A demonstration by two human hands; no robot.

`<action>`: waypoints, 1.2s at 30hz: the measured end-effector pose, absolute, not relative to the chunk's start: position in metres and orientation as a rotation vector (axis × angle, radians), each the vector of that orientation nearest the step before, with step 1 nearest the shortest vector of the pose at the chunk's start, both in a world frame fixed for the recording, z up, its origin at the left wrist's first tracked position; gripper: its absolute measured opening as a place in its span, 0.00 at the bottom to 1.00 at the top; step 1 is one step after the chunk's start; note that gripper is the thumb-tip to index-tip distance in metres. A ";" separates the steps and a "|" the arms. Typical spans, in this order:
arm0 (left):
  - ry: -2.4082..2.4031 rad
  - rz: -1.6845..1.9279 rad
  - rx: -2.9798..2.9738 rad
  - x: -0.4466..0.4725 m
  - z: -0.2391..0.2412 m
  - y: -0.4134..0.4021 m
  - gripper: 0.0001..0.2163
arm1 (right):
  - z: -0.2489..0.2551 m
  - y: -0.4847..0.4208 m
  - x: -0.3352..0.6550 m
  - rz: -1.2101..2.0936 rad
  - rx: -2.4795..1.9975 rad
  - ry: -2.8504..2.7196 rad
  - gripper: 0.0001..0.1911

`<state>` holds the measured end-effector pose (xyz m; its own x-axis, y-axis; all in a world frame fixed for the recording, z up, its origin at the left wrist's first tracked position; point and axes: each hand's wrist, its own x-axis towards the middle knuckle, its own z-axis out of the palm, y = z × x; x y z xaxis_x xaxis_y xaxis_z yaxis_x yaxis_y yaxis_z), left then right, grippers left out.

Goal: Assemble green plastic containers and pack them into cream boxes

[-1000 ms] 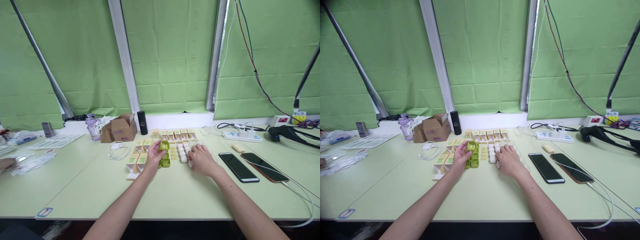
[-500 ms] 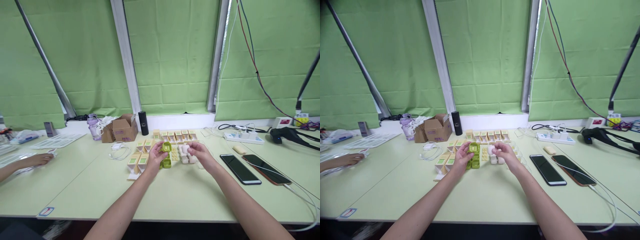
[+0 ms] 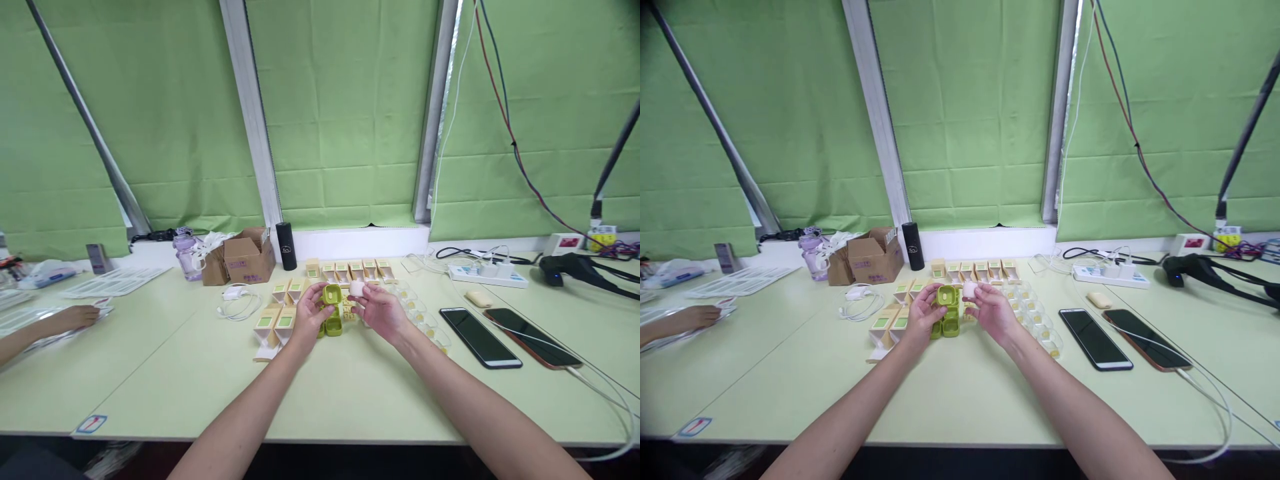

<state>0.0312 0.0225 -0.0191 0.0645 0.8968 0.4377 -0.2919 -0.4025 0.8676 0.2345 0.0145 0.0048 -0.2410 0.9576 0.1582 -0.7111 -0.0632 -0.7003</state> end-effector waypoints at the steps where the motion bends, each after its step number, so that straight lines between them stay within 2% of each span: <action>1: 0.670 1.537 1.363 0.031 -0.020 0.023 0.30 | 0.001 0.015 0.234 1.641 -0.414 -0.792 0.16; 8: 0.660 1.514 1.413 0.030 -0.022 0.026 0.30 | -0.006 0.010 0.231 1.609 -0.435 -0.872 0.18; 15: 0.706 1.514 1.443 0.032 -0.016 0.019 0.29 | 0.000 0.003 0.227 1.557 -0.434 -0.912 0.25; 30: 0.816 1.538 1.657 0.033 -0.013 0.016 0.24 | 0.000 -0.001 0.221 1.426 -0.502 -0.974 0.24; 36: 0.891 1.540 1.711 0.033 -0.012 0.013 0.24 | -0.002 0.003 0.224 1.486 -0.622 -0.938 0.26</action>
<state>0.0330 0.0132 -0.0124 0.0739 0.8348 0.5456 0.0567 -0.5498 0.8334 0.2239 0.0034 -0.0019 -0.1453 0.9796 0.1388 -0.5468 0.0374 -0.8364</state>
